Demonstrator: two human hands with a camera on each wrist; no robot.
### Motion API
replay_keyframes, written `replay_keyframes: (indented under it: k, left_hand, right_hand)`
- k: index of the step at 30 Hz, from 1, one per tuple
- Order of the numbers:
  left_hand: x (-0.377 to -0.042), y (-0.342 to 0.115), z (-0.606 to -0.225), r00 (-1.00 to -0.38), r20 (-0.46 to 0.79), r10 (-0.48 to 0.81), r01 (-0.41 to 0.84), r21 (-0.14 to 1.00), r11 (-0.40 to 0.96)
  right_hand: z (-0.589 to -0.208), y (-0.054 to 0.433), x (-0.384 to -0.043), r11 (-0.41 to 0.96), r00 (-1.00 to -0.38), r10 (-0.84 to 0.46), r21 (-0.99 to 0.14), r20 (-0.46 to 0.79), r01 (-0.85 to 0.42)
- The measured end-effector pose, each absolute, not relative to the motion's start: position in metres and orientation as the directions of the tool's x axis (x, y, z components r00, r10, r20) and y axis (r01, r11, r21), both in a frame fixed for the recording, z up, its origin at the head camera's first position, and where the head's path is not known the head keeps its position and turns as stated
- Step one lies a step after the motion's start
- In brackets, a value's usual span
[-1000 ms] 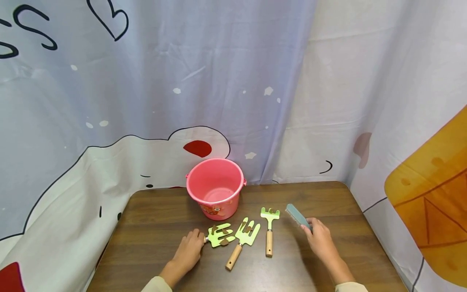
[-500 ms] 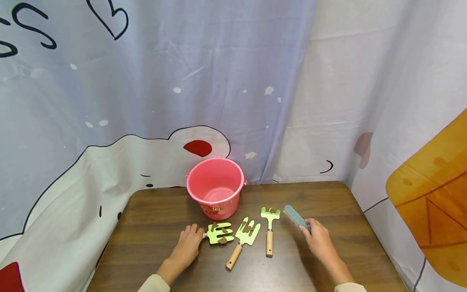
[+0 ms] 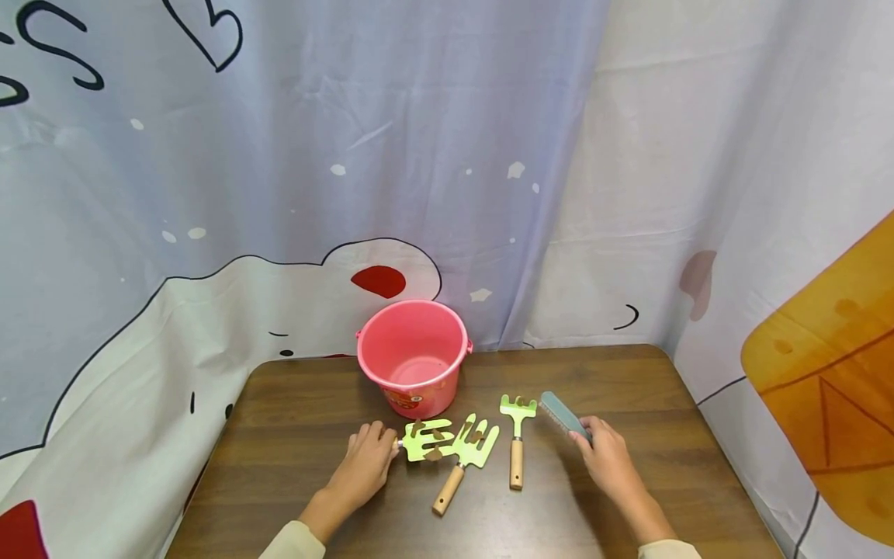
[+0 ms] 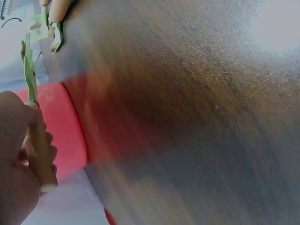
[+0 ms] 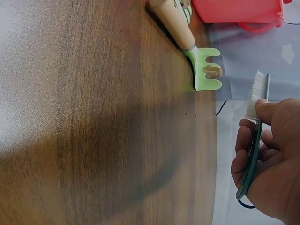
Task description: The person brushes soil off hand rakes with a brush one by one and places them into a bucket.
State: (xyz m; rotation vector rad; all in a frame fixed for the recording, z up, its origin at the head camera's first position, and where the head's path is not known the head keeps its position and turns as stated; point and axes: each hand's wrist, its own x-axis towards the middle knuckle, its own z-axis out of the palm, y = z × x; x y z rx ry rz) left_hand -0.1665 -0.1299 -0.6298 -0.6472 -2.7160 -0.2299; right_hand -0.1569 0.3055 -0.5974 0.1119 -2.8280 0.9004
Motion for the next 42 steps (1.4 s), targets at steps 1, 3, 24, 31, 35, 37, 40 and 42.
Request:
replay_keyframes:
  k: [1, 3, 24, 31, 35, 37, 40, 42]
  left_hand:
    - [-0.166, -0.129, -0.629, -0.837, 0.356, 0.414, 0.468, 0.076, 0.880]
    - [-0.166, -0.128, -0.626, -0.833, 0.356, 0.423, 0.477, 0.077, 0.876]
    - [-0.176, -0.090, -0.589, -0.808, 0.358, 0.468, 0.502, 0.003, 0.865]
    - [-0.179, -0.078, -0.582, -0.805, 0.370, 0.463, 0.494, -0.014, 0.870]
    - [-0.177, -0.069, -0.578, -0.797, 0.402, 0.451, 0.489, -0.010, 0.872]
    - [-0.177, -0.065, -0.576, -0.792, 0.421, 0.443, 0.486, -0.007, 0.874]
    - [-0.176, -0.060, -0.574, -0.785, 0.440, 0.437, 0.480, -0.013, 0.877]
    - [-0.176, -0.056, -0.574, -0.776, 0.452, 0.440, 0.482, -0.024, 0.876]
  right_hand:
    - [-0.597, 0.305, -0.157, 0.814, -0.983, -0.021, -0.567, 0.184, -0.123]
    - [-0.596, 0.304, -0.157, 0.815, -0.982, -0.020, -0.566, 0.187, -0.124]
    - [-0.580, 0.279, -0.155, 0.809, -0.963, -0.061, -0.552, 0.263, -0.202]
    - [-0.575, 0.270, -0.153, 0.807, -0.953, -0.077, -0.543, 0.294, -0.233]
    - [-0.570, 0.263, -0.152, 0.809, -0.944, -0.092, -0.529, 0.316, -0.256]
    - [-0.568, 0.258, -0.151, 0.806, -0.944, -0.100, -0.531, 0.314, -0.262]
    - [-0.564, 0.250, -0.150, 0.798, -0.944, -0.113, -0.538, 0.310, -0.272]
    - [-0.562, 0.245, -0.149, 0.794, -0.941, -0.119, -0.538, 0.316, -0.282]
